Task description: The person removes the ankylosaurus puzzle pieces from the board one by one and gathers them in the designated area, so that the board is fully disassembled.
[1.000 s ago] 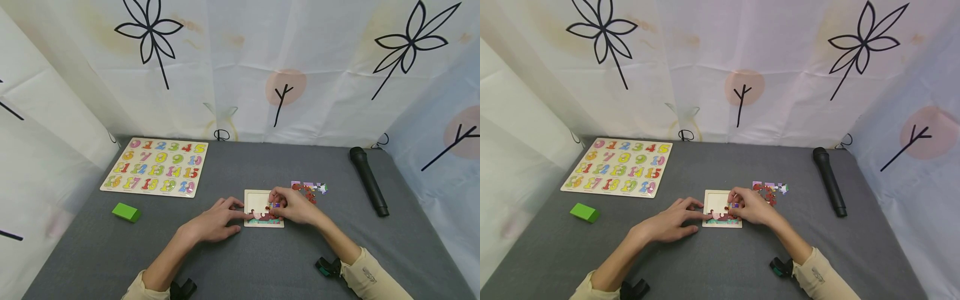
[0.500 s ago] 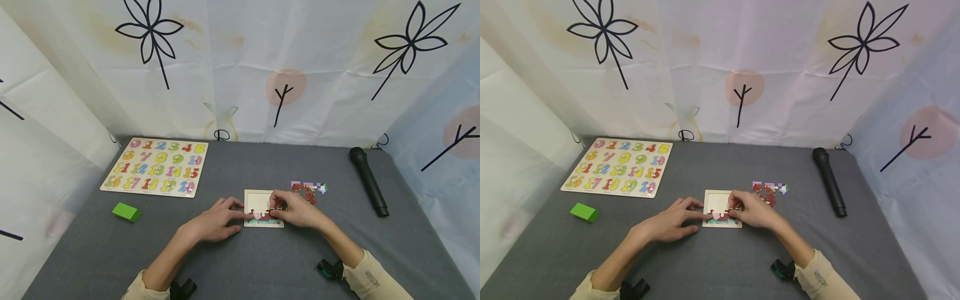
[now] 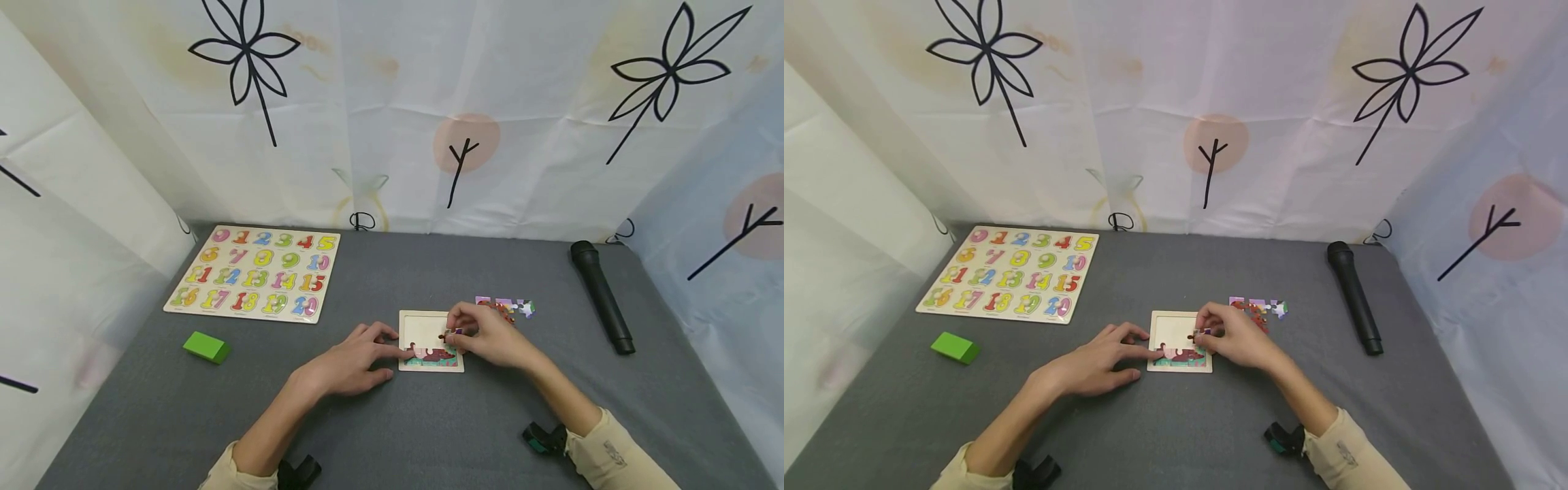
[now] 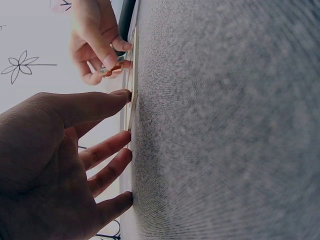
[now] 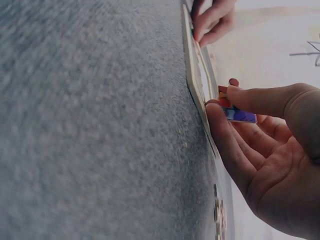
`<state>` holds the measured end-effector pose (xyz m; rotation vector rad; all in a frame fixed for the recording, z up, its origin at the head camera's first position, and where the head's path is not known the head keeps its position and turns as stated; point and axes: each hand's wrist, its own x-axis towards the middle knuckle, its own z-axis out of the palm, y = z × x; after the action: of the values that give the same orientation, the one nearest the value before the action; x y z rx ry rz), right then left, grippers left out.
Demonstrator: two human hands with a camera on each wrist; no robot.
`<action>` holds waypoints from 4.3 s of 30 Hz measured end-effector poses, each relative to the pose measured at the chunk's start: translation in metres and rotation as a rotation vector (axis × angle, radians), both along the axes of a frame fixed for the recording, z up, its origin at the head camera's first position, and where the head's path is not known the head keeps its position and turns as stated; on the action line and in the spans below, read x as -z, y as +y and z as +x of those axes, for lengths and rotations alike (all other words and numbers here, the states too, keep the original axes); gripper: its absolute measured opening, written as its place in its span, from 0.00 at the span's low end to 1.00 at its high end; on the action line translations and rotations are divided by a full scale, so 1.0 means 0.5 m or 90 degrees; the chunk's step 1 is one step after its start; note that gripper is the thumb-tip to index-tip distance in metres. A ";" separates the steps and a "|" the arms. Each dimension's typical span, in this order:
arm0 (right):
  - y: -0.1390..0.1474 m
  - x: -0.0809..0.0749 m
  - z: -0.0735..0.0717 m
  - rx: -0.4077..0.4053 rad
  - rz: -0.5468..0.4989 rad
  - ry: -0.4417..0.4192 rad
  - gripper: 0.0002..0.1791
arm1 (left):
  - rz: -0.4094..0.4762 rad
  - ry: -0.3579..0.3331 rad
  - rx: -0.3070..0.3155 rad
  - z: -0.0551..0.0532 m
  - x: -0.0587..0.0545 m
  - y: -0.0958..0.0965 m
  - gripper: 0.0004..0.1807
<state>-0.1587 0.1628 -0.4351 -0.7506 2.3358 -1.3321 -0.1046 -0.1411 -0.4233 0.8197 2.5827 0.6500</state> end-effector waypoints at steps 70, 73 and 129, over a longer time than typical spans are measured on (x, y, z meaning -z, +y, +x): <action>0.230 -0.005 0.013 0.235 0.218 0.114 0.16 | 0.009 0.007 -0.001 0.002 0.004 -0.001 0.27; 0.230 -0.003 0.015 0.243 0.232 0.132 0.15 | 0.013 0.003 -0.004 0.002 0.005 0.001 0.26; -0.101 0.019 0.002 -0.017 0.019 0.000 0.06 | -0.182 0.094 0.059 0.107 -0.008 0.088 0.44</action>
<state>-0.1577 0.1123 -0.4444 -0.7700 2.3322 -1.2842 -0.0509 -0.0968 -0.4194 0.9134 2.6636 0.1918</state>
